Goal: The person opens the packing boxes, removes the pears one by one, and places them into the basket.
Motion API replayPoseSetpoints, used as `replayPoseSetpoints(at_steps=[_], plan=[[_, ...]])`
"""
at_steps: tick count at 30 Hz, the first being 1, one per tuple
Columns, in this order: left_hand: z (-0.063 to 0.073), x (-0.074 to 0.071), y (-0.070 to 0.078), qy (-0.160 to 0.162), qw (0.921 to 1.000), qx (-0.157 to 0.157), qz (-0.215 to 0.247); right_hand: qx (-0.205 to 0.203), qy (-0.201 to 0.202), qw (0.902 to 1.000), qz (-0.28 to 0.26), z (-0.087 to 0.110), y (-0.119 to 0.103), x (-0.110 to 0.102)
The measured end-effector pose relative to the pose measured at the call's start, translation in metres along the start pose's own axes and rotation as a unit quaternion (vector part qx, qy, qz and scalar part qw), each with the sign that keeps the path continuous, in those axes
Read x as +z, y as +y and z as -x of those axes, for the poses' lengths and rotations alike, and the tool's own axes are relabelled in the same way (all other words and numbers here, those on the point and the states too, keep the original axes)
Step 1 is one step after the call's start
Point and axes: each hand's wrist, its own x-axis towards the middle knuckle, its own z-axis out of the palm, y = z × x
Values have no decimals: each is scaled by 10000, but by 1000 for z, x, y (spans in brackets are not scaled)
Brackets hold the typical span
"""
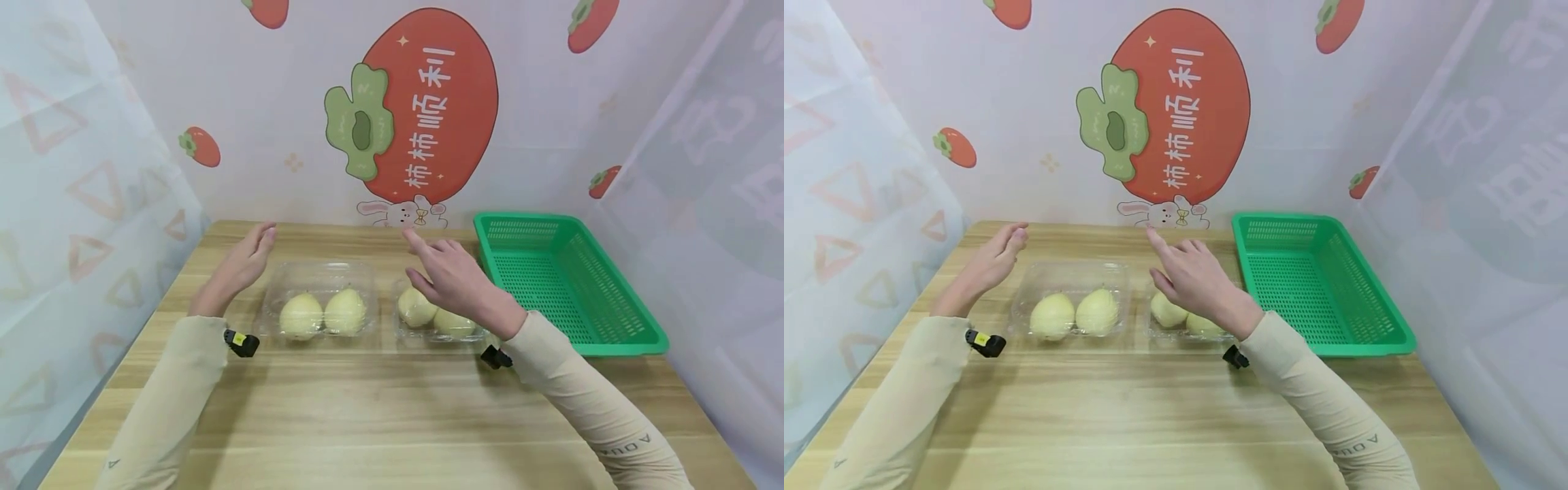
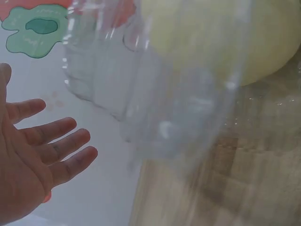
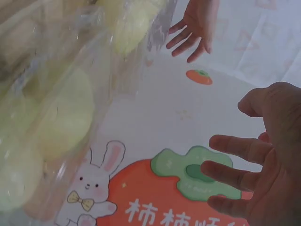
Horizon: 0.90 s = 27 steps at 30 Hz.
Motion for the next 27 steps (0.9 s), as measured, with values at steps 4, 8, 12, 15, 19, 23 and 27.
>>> replayPoseSetpoints(at_steps=[4,8,12,15,19,23,27], plan=[[3,5,-6,-2,9994,-128,326,-139,88,9999,-36,0,-8,9],[4,11,-12,61,9978,-149,650,-158,2,9999,-51,1,-15,20],[2,18,-18,83,9938,-129,1101,-217,-79,9997,-12,1,-22,31],[1,24,-22,152,9890,-93,1466,-341,-111,9994,14,2,-26,39],[0,31,-26,404,9833,-19,1777,-555,-174,9983,-37,1,-31,50],[1,36,-27,570,9809,-53,1858,-831,-165,9964,-15,-3,-34,60],[3,38,-29,429,9811,-25,1889,-1105,-123,9938,93,-4,-36,69]])
